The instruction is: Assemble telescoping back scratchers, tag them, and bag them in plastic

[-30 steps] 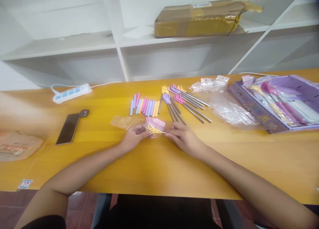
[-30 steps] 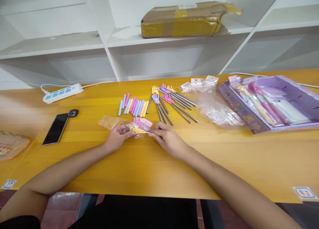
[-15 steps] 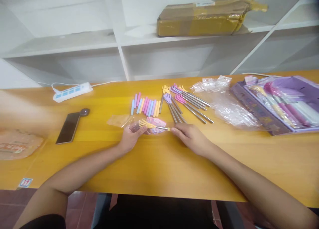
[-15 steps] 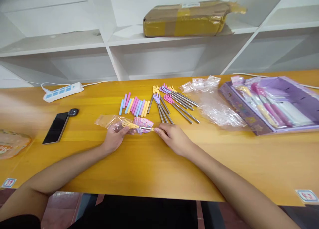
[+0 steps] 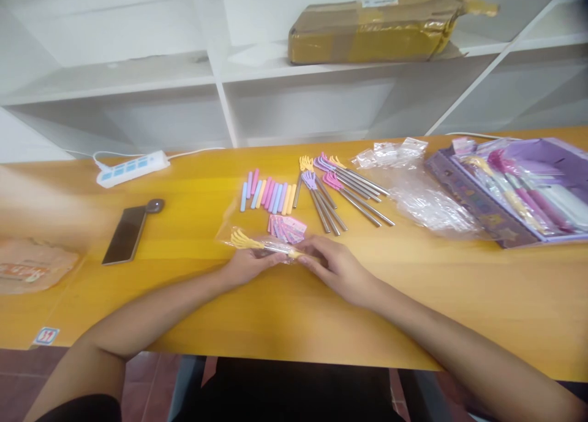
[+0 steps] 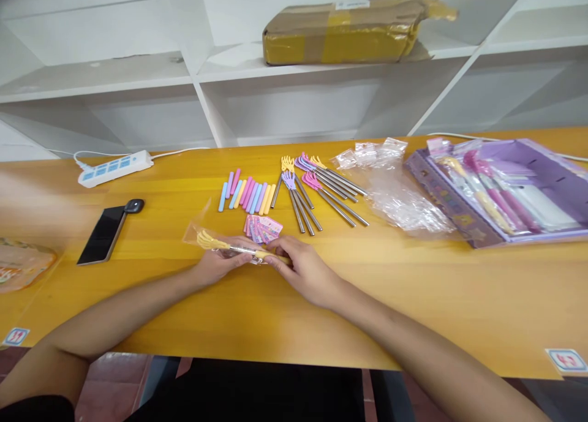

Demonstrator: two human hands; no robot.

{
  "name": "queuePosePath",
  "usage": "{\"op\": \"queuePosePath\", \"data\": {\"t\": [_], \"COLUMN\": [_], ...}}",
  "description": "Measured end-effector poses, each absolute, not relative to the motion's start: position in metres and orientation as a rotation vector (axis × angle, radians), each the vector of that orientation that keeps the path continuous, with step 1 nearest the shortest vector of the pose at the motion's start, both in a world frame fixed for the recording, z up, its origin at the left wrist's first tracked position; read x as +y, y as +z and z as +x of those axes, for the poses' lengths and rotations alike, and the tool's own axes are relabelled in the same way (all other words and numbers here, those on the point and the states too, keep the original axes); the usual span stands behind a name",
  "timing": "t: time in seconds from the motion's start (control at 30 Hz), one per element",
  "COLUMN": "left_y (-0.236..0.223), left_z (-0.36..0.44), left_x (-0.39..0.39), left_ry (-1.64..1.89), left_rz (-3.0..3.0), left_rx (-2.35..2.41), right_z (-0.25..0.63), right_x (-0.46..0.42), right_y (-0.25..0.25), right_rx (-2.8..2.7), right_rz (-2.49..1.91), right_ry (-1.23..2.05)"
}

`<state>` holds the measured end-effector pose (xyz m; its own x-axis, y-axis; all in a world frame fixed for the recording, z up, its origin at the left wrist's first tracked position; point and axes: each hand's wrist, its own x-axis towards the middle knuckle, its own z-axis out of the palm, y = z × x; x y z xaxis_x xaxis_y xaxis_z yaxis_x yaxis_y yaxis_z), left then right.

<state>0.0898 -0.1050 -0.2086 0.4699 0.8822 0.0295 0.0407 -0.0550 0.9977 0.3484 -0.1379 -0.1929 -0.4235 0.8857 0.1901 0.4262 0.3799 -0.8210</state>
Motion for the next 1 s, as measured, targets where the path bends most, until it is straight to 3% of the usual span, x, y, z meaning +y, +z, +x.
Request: {"op": "queuePosePath", "data": {"t": [0.37, 0.7, 1.0], "left_y": [-0.223, -0.218, -0.214], "left_z": [0.091, 0.09, 0.091], "left_x": [-0.091, -0.098, -0.105], "left_ry": [1.141, 0.805, 0.582], "left_rz": [1.013, 1.348, 1.373], "left_rx": [0.919, 0.9, 0.724], "right_z": [0.377, 0.371, 0.352], "right_x": [-0.118, -0.118, -0.125], "right_y": [-0.193, -0.21, -0.223], "right_rx": [-1.976, -1.879, -2.016], "right_rz": [-1.132, -1.036, -0.865], "right_ry": [1.22, 1.481, 1.104]}}
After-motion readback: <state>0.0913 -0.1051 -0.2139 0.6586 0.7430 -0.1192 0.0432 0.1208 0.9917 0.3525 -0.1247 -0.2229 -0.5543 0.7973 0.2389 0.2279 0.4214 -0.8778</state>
